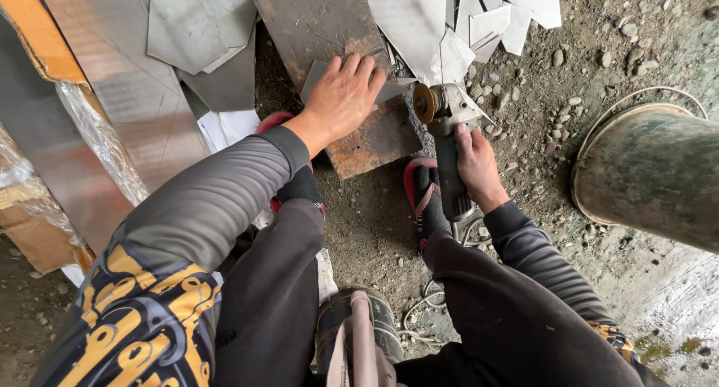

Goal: The person uses an angle grinder to cut metal sheets into smaller pieces. They hold the sheets with one hand and operate the grinder with the other, producing sparks as they cut along marked lines.

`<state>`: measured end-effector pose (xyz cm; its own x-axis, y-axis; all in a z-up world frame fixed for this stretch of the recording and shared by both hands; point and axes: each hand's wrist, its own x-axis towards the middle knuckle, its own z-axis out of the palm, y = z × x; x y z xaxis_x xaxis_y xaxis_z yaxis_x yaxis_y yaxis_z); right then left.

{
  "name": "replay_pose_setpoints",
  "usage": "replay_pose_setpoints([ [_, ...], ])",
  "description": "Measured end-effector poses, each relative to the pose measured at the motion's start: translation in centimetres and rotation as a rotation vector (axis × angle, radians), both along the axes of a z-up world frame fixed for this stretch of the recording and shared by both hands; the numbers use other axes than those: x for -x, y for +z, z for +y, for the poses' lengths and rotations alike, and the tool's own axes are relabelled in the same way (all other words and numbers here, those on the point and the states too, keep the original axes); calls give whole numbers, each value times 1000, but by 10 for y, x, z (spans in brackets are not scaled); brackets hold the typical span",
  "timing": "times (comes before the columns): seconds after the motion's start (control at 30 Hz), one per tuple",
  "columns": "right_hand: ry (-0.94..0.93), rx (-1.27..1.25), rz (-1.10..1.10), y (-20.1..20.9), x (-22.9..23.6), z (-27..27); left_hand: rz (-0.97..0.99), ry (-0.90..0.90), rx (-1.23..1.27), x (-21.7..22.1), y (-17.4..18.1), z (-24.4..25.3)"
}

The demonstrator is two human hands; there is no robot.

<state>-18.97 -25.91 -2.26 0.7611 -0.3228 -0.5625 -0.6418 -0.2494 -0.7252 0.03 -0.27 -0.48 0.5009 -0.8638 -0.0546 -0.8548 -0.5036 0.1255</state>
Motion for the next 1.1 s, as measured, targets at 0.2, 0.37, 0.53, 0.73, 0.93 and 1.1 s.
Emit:
replay_pose_setpoints([
  [0.2, 3, 33, 15, 5, -7, 3, 52, 74, -70, -3, -13, -7],
  [0.37, 41, 97, -18, 4, -14, 3, 33, 143, -74, -9, -23, -7],
  [0.53, 66, 118, 1, -1, -25, 0, 77, 195, -54, -11, -21, -7],
  [0.73, 70, 111, -83, 3, -34, 3, 106, 239, -35, -14, -15, -7],
  [0.93, 59, 112, -54, 8, -39, 7, 93, 253, -39, -11, -18, -6],
  [1.1, 78, 103, -39, 9, -43, 9, 80, 247, -39, -14, -19, -7],
])
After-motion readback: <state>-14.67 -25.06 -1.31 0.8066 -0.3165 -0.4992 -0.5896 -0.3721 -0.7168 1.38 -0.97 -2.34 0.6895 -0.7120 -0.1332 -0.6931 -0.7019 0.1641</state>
